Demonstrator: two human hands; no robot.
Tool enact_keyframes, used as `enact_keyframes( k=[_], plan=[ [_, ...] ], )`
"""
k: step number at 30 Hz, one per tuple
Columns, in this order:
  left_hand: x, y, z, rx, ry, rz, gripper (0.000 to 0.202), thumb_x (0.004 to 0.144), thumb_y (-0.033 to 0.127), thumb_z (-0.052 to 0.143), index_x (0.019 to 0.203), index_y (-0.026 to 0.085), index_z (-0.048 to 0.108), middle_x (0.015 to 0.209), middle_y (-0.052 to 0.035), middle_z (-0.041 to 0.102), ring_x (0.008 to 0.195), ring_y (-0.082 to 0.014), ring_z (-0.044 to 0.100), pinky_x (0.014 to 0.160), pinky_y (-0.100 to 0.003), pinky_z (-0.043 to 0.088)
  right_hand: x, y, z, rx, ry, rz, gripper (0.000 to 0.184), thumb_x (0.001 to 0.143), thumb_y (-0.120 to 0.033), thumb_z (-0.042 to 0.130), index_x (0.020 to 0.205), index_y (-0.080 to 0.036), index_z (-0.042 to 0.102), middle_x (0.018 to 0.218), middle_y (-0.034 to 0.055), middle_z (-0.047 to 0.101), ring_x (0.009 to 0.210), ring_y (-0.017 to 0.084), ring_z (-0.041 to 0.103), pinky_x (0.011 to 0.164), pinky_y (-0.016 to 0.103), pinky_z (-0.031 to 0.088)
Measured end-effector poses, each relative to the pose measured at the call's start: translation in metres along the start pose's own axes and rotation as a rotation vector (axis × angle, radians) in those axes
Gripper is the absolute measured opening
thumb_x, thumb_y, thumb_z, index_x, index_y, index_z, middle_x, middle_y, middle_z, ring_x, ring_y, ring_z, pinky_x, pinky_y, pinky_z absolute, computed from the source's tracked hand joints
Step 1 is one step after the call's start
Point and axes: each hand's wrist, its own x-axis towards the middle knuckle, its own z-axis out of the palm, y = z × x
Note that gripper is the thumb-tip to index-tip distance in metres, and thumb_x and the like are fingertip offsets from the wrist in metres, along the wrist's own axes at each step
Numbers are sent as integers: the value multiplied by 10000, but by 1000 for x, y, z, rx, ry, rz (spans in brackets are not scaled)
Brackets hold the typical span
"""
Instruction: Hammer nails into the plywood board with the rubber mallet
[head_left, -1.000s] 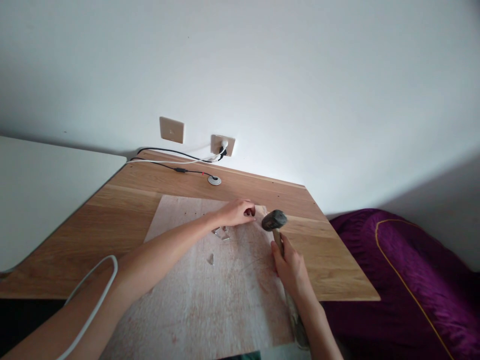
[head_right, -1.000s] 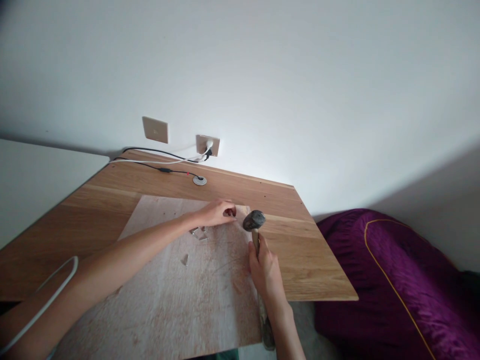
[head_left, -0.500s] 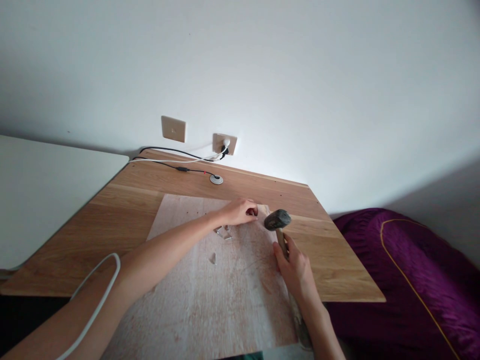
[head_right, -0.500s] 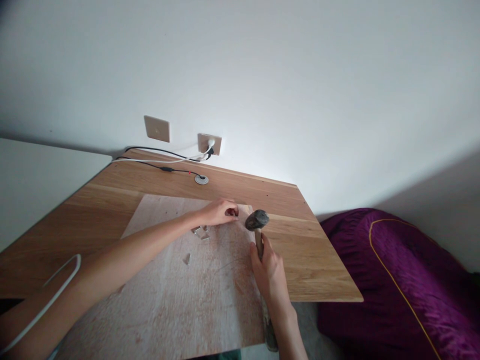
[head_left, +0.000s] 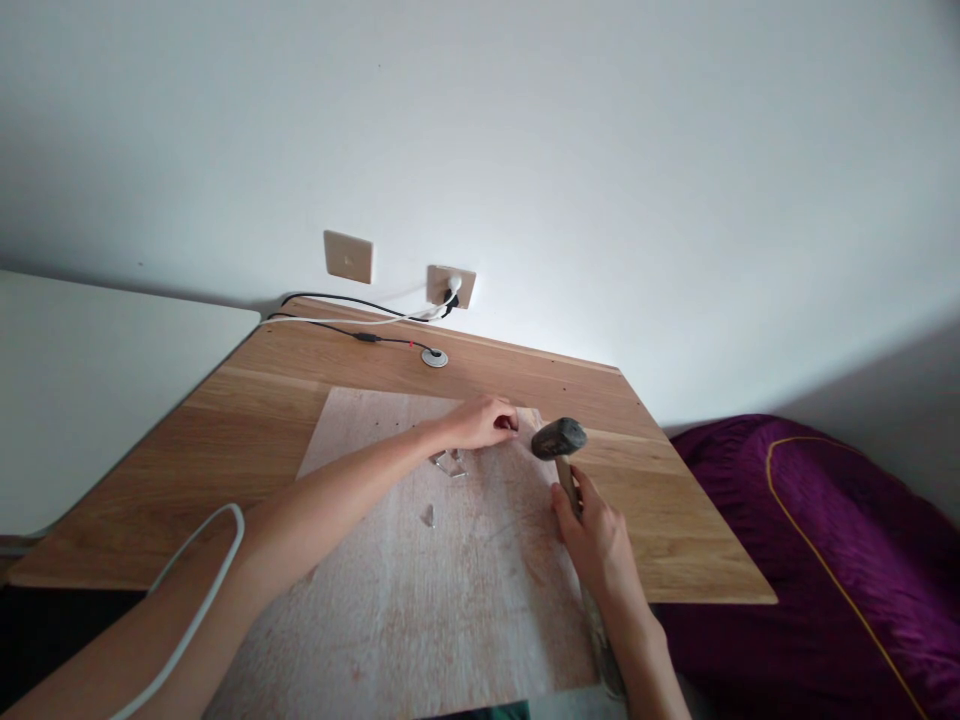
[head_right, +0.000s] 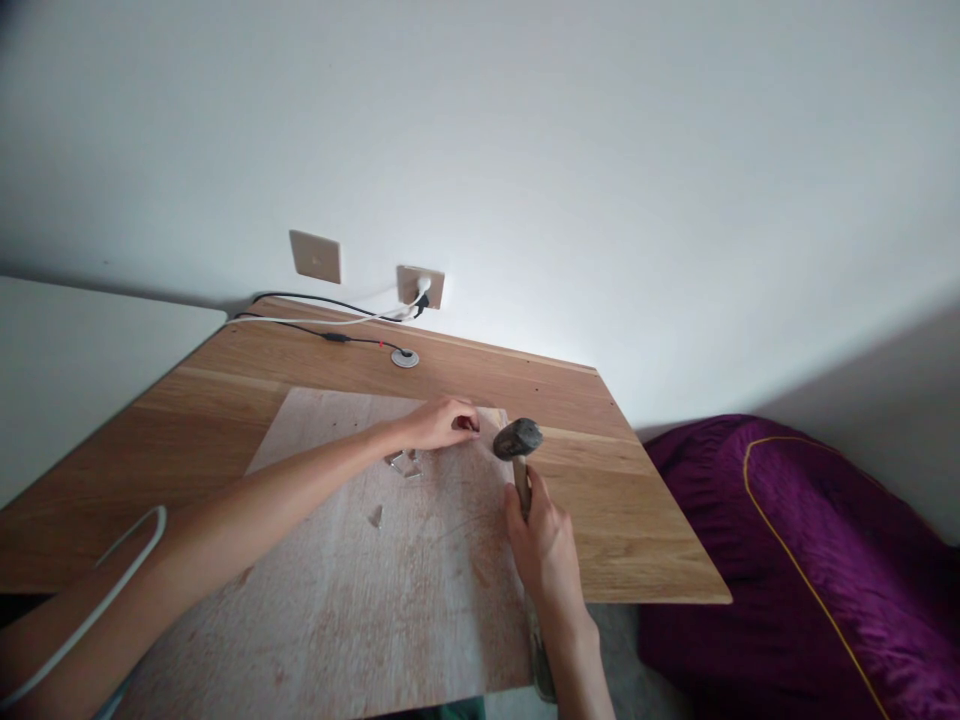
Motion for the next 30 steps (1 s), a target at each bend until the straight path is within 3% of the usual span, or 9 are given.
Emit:
enact_keyframes(
  k=[5,10,15,21,25,30],
  plan=[
    [0,-1,1,2,-4,9,45,879,103,750,858,141,737,866,-46,723,789,-156,676,716,-235,456,1,1,-1,24,-25,15,563,960,-537,400,1248,-148,687,771,106,771,639,292,736,687,375,517],
    [0,-3,3,-4,21,-1,84,873,189,800,875,146,727,889,-50,725,802,-164,677,723,-243,457,1,2,0,18,-15,-5,580,968,-529,401,1290,-128,670,793,120,779,716,313,757,708,379,525],
    [0,-4,3,-13,37,-5,86,859,158,795,848,146,711,889,-49,730,807,-166,677,732,-243,457,2,6,3,-32,3,-52,513,996,-493,404,1276,-149,662,915,152,802,820,329,776,712,369,529],
    [1,-3,5,-2,29,-45,64,871,156,782,842,152,725,839,-41,751,793,-181,689,711,-245,436,17,12,-1,-49,-122,-117,343,1002,-378,468,1235,-198,643,959,139,800,863,319,781,724,337,517],
    [1,-4,6,-11,24,-49,79,871,175,796,832,151,732,837,-46,761,794,-184,697,708,-243,437,26,8,-6,-24,-196,-79,282,1001,-382,491,1186,-209,613,863,100,784,798,304,771,681,315,498],
    [0,-4,4,-11,20,-32,31,879,162,773,860,158,748,866,-50,768,799,-183,701,712,-244,450,34,-2,-8,-10,-254,-8,229,1000,-403,500,1097,-215,587,598,-1,668,544,242,693,576,284,460]
  ],
)
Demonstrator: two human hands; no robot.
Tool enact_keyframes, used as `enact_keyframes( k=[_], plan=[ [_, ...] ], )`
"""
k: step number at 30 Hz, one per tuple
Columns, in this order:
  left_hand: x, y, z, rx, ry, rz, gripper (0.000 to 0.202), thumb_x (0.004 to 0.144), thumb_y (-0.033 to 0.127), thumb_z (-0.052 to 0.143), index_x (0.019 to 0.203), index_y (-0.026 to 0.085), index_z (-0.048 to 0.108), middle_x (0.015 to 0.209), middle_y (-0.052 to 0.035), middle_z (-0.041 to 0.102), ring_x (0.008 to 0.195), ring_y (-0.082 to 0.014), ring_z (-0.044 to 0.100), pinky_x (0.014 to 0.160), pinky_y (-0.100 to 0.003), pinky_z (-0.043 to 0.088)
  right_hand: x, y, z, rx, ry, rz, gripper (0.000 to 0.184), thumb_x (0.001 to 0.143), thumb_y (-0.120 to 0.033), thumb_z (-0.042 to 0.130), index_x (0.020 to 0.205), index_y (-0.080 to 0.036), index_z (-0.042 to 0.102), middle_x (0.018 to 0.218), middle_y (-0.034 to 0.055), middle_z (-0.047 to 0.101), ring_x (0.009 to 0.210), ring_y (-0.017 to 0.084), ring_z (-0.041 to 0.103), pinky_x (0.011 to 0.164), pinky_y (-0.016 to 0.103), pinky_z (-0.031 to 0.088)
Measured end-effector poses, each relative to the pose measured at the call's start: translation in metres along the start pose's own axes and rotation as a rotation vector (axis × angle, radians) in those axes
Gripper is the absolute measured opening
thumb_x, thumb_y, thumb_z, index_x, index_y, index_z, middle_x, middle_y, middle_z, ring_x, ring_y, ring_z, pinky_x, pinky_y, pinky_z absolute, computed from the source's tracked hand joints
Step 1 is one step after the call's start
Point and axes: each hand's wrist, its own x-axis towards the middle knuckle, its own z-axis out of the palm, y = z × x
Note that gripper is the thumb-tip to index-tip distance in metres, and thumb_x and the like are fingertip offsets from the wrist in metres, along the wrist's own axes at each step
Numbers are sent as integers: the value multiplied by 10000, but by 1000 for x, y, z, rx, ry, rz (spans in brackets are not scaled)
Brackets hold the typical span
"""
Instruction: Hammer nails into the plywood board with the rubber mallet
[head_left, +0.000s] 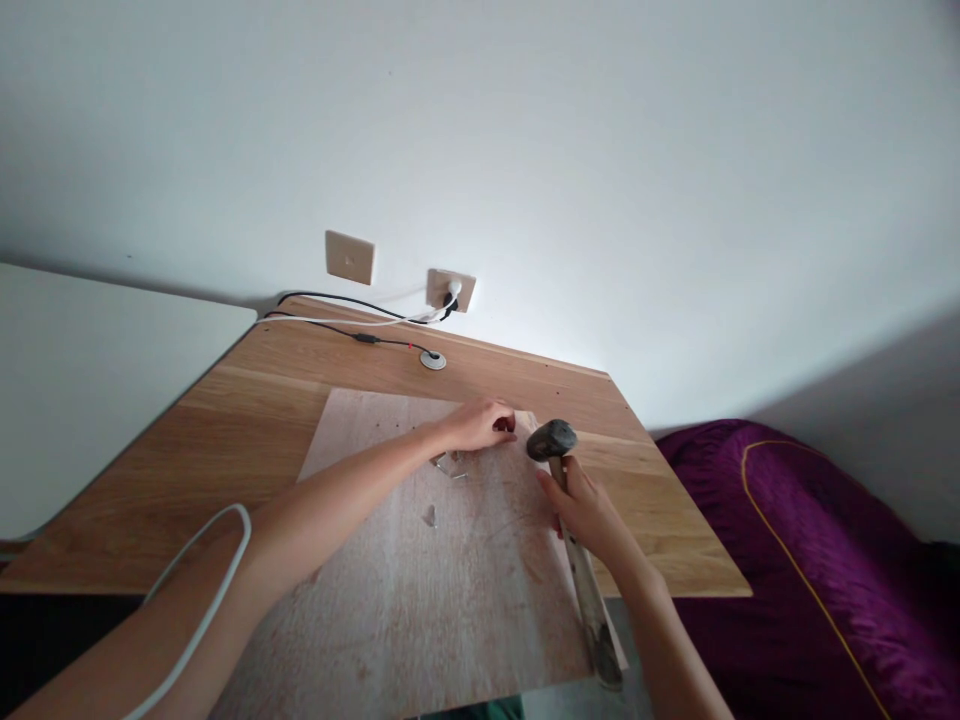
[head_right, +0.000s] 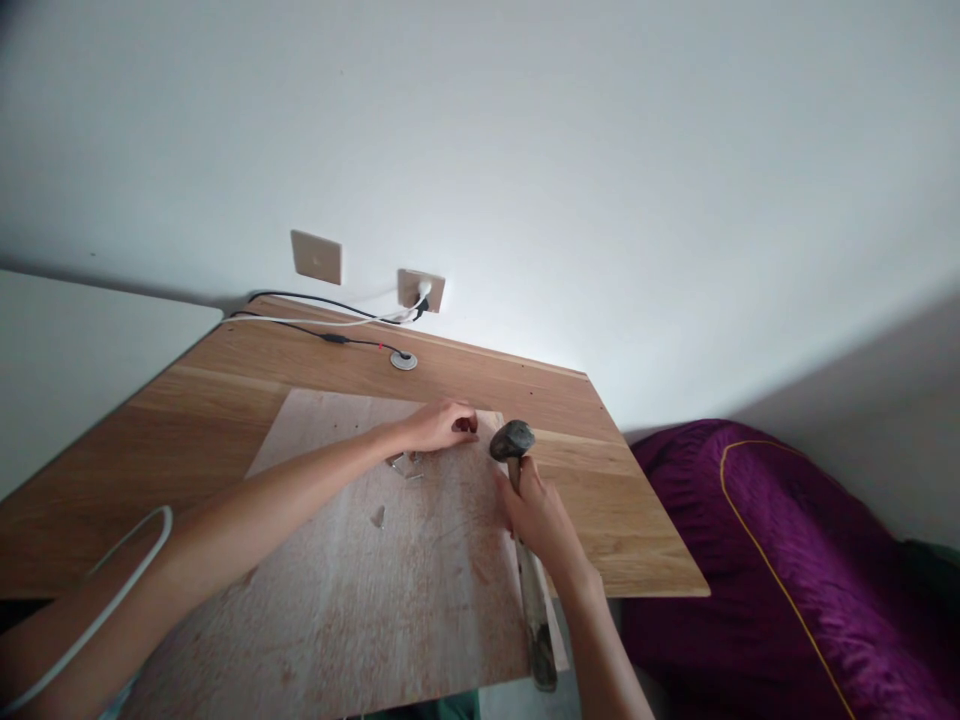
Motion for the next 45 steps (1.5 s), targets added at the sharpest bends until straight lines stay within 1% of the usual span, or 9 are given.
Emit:
enact_keyframes(
  k=[6,11,17,22,28,32,37,41,45],
  plan=[
    [-1,1,-1,0,1,-39,75,842,173,804,896,155,755,870,-46,771,797,-181,707,697,-243,450,-1,-7,10,70,21,64,218,1028,-384,380,1046,-245,546,574,-45,601,437,207,644,493,281,466],
    [-2,4,-3,54,2,-62,82,818,157,798,890,145,762,890,-64,778,799,-194,708,672,-253,440,-10,-10,12,112,46,92,179,999,-415,434,1065,-269,513,561,-82,561,403,206,626,422,279,466],
    [-2,3,-4,84,-26,-54,54,840,144,767,889,152,789,872,-72,788,791,-200,715,669,-258,437,-22,-11,11,141,85,120,314,998,-459,416,1172,-254,577,544,-79,567,363,195,595,366,276,437],
    [-1,3,-4,91,-27,-59,73,840,130,755,884,155,807,876,-71,794,796,-202,717,677,-260,448,-22,-14,10,164,108,111,436,971,-504,423,1228,-207,612,487,-88,539,353,187,564,383,274,450],
    [-2,2,-5,73,-39,-58,125,852,116,745,948,147,818,895,-77,805,809,-199,725,712,-255,471,-18,-29,5,194,152,106,621,945,-609,437,1340,-155,588,576,-51,622,386,180,592,391,266,454],
    [-3,1,-6,65,-56,-32,106,868,138,750,953,136,813,935,-93,811,827,-199,726,715,-253,472,-18,-37,8,112,231,82,597,985,-580,418,1376,-171,606,554,-36,633,402,197,613,463,287,480],
    [-2,0,-5,76,-55,-43,90,860,163,759,935,158,808,907,-69,802,815,-192,714,702,-248,460,-17,-35,16,45,269,26,596,996,-567,395,1364,-167,639,712,49,737,471,218,648,528,317,489],
    [0,-3,-3,36,-49,-51,43,847,156,762,876,159,793,863,-45,789,788,-172,700,678,-238,439,-20,-37,13,55,280,13,603,992,-569,396,1347,-152,647,728,70,752,504,233,672,529,312,475],
    [3,-6,-2,42,-50,-17,25,843,167,782,855,148,792,861,-55,781,792,-173,691,682,-240,435,-26,-43,7,34,309,22,587,991,-566,376,1278,-146,669,694,67,736,487,230,666,531,310,458]
  ],
)
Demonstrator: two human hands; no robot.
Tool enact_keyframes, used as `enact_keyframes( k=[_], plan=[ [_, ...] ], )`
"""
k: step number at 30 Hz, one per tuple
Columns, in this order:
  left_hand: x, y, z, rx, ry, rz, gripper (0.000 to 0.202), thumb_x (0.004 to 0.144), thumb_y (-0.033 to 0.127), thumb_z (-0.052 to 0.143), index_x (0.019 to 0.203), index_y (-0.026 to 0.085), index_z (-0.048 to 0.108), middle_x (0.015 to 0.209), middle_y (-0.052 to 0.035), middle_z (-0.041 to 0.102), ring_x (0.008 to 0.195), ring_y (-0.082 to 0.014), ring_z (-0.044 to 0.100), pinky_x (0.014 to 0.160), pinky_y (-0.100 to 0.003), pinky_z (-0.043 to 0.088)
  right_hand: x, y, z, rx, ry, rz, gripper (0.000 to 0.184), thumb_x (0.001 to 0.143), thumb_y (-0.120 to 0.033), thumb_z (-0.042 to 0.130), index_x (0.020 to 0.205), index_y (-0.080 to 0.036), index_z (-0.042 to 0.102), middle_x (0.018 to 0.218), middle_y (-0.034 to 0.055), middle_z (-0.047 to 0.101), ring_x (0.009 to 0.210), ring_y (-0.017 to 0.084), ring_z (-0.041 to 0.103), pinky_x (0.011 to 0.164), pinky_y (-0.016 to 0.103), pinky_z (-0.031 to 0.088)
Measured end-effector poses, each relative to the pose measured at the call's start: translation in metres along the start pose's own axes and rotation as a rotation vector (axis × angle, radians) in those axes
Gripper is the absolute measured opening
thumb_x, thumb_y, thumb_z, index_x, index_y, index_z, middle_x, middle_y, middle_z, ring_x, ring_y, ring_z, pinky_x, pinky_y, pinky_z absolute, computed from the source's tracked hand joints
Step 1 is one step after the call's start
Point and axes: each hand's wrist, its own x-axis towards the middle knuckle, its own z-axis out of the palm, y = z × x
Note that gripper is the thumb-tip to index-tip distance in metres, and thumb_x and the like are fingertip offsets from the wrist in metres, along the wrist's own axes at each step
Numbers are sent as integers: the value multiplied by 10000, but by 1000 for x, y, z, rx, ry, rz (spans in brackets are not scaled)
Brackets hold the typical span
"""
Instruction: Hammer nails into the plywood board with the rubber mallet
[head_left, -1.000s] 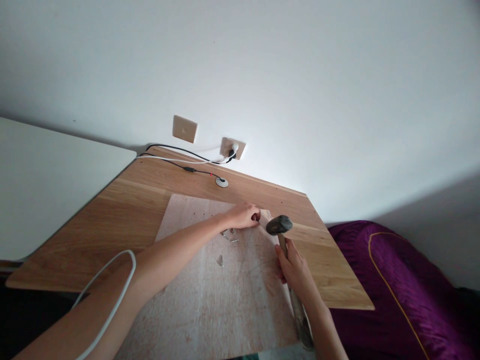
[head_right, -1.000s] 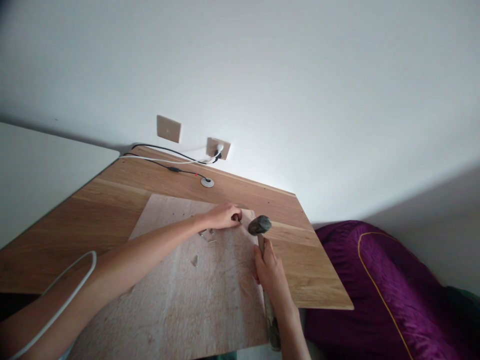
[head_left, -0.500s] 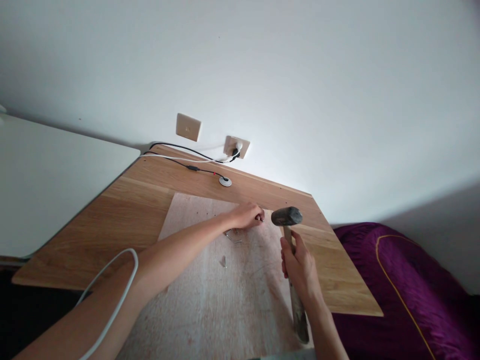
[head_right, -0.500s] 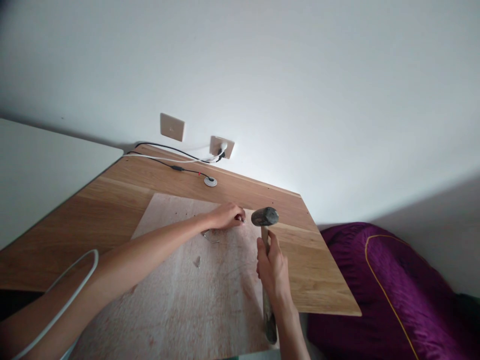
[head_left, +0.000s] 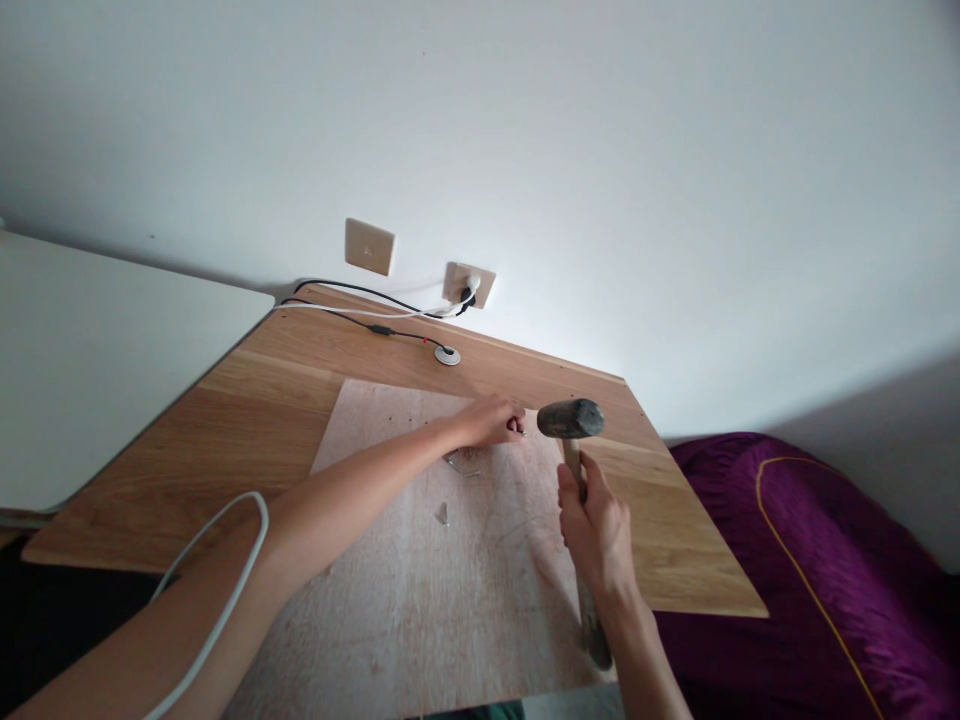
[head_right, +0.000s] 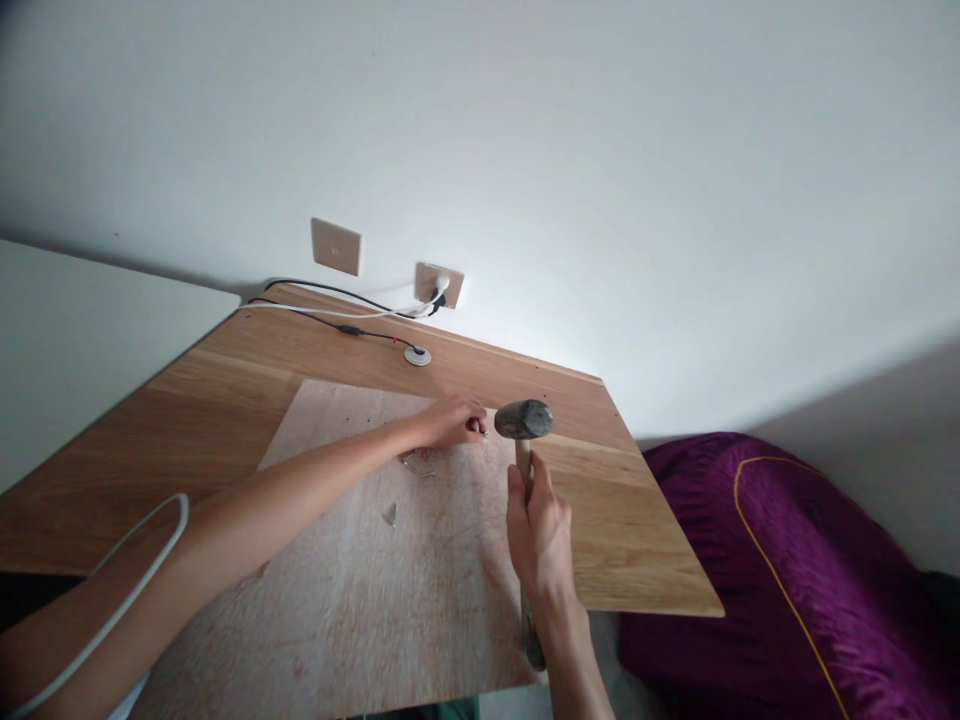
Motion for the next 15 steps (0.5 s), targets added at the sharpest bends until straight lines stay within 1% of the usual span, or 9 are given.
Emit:
enact_keyframes(
  k=[3,6,8,11,15],
  plan=[
    [-1,1,-1,14,4,11,30,844,149,772,864,151,795,868,-54,782,798,-173,692,694,-240,439,0,0,1,-3,-23,-3,549,988,-567,366,1194,-164,678,702,66,731,469,219,644,529,311,459],
    [-3,5,-3,17,8,-28,54,848,161,763,889,163,797,862,-47,785,784,-174,699,690,-237,446,4,4,7,30,-73,-7,517,992,-557,367,1160,-178,677,708,61,727,463,213,627,507,307,459],
    [-5,8,-5,31,5,-60,62,846,185,766,894,163,799,848,-49,786,761,-182,700,677,-243,448,6,8,13,49,-105,-10,495,997,-539,379,1169,-185,679,703,52,724,475,213,629,499,301,461],
    [-6,11,-7,63,-3,-84,59,845,206,761,861,162,798,819,-56,783,736,-193,702,654,-254,443,9,12,18,49,-117,-6,488,994,-517,395,1217,-185,676,697,44,718,499,218,643,505,300,470],
    [-7,13,-8,80,-1,-80,70,835,226,782,859,162,799,831,-65,789,754,-206,712,653,-264,444,10,12,18,41,-122,5,514,982,-526,387,1217,-175,679,693,51,709,490,220,639,501,304,467]
  ],
)
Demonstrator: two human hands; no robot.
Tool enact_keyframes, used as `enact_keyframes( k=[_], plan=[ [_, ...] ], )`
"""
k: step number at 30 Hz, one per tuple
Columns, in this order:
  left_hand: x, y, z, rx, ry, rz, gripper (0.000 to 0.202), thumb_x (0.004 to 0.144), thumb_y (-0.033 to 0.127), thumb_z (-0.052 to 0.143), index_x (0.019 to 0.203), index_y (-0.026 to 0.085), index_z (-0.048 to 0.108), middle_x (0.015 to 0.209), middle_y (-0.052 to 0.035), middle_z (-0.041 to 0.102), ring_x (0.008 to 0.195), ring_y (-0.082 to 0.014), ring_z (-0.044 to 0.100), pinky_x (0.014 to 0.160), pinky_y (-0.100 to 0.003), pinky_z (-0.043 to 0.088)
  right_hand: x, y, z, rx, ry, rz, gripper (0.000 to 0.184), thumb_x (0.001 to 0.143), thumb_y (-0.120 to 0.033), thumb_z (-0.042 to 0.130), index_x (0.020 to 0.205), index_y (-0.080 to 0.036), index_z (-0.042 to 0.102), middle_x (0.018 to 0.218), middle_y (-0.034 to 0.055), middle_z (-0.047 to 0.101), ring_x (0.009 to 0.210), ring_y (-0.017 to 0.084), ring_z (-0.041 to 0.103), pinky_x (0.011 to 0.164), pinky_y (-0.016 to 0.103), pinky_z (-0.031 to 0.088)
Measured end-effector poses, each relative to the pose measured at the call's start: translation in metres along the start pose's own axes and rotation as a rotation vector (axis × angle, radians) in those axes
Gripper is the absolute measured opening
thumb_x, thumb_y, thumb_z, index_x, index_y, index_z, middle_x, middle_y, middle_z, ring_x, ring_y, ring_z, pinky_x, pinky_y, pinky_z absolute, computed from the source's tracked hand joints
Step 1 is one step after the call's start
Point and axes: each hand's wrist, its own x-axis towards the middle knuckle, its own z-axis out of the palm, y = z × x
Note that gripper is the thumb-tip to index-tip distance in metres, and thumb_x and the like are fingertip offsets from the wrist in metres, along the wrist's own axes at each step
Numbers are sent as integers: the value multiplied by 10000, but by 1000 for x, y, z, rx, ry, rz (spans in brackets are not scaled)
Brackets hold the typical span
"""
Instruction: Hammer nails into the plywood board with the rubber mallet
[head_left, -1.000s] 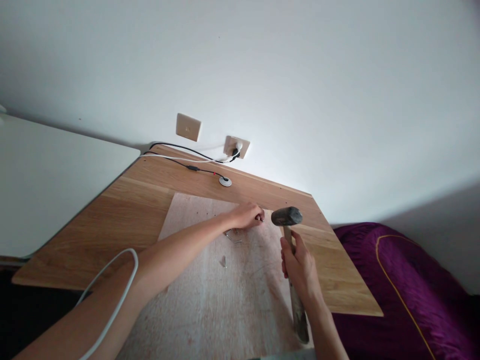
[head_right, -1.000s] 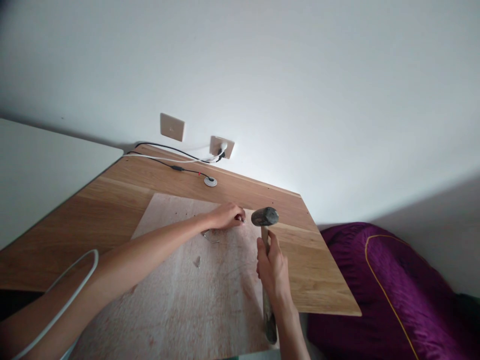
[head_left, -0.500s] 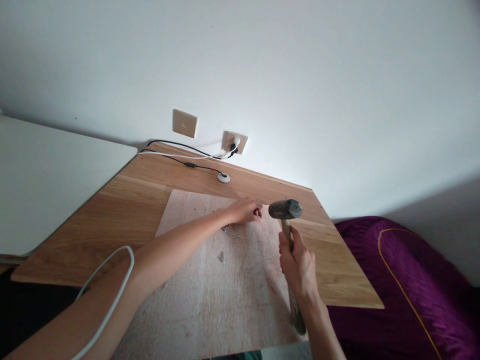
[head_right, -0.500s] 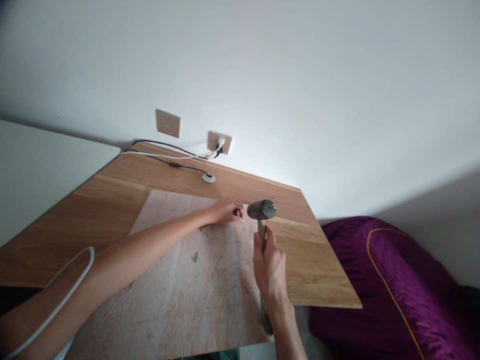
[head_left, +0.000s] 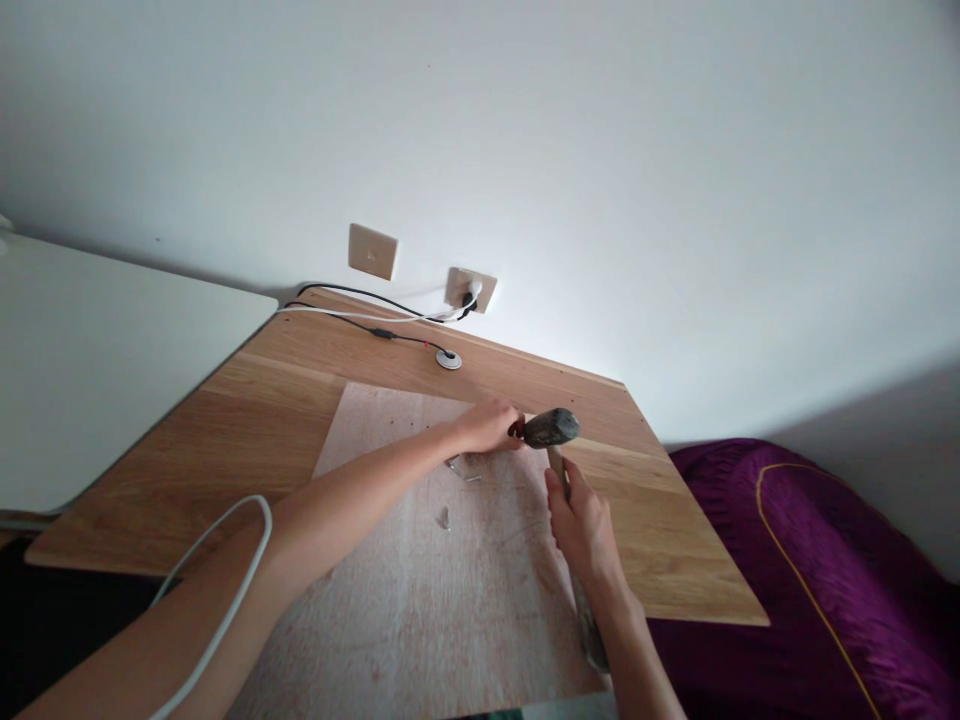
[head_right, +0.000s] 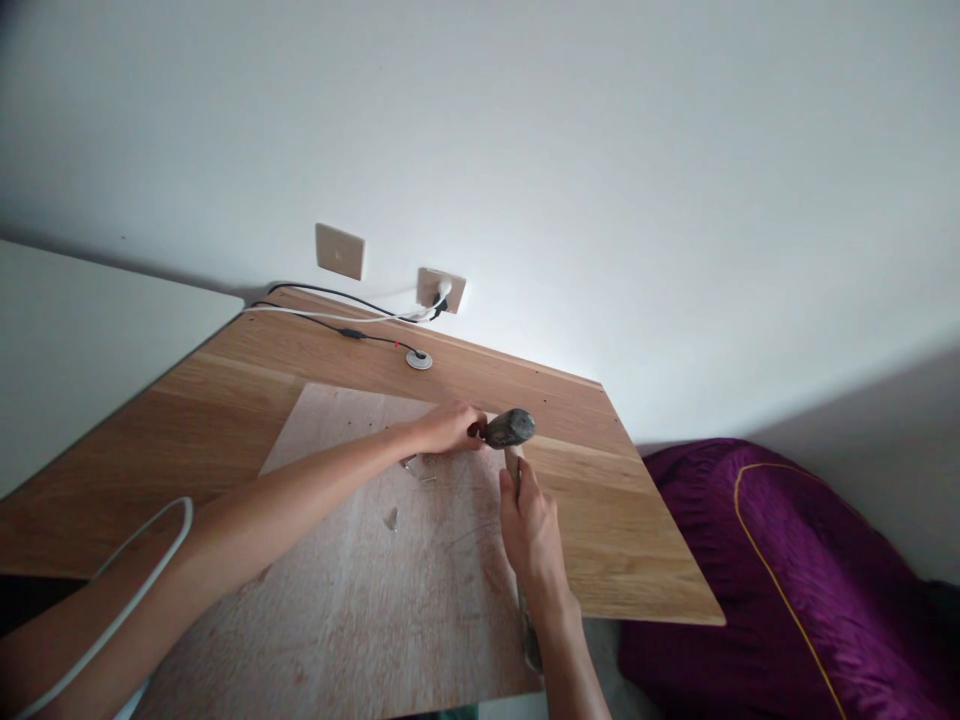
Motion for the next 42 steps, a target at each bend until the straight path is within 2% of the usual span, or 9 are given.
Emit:
enact_keyframes(
  k=[11,16,18,21,25,29,31,35,42],
  plan=[
    [0,2,-1,25,-8,-7,98,847,246,782,882,157,807,834,-78,792,738,-214,709,645,-266,438,-1,-1,1,5,2,-2,548,971,-549,386,1248,-163,661,719,69,711,552,239,659,543,313,452],
    [0,0,0,17,7,-15,79,850,221,770,881,161,811,808,-70,787,721,-206,706,635,-258,433,-1,0,1,31,16,-15,480,959,-529,407,1161,-178,666,763,91,718,642,265,691,582,325,447],
    [0,0,1,19,2,-17,75,855,215,763,877,161,810,804,-66,786,720,-202,707,634,-254,431,1,1,1,59,13,-13,431,950,-522,425,1108,-196,658,740,76,704,630,258,687,570,320,442],
    [0,0,1,22,-13,-21,96,870,237,760,884,154,808,820,-68,791,728,-198,709,648,-249,436,4,4,0,133,-28,4,378,938,-540,454,1050,-223,627,627,2,635,486,208,616,490,297,427],
    [1,-3,2,-24,-24,-22,117,878,253,771,947,166,805,880,-59,801,782,-193,723,684,-238,456,6,6,-10,268,-93,20,427,917,-617,488,1062,-225,576,579,-73,549,382,149,519,378,257,392],
    [5,-7,5,-82,-17,41,128,864,259,800,953,169,787,945,-54,795,848,-188,720,715,-236,469,3,-5,-28,444,9,38,458,914,-661,538,1102,-244,505,617,-106,511,401,109,492,372,216,392],
    [6,-8,7,-87,-2,88,93,870,245,788,927,172,781,962,-52,788,872,-189,714,735,-241,475,3,-11,-37,519,-11,77,489,863,-661,623,1097,-246,512,601,-116,507,375,98,467,346,206,372],
    [7,-11,9,-136,4,73,54,876,198,772,914,164,789,923,-51,793,852,-182,718,726,-239,472,6,-8,-42,465,-154,127,544,813,-651,661,1128,-213,591,566,-119,488,325,83,414,299,196,307],
    [8,-14,12,-180,25,49,54,856,154,782,903,158,809,915,-57,810,835,-181,734,710,-240,467,10,9,-35,377,-178,75,508,876,-627,613,1153,-201,611,576,-106,507,330,88,438,304,201,334]
  ],
)
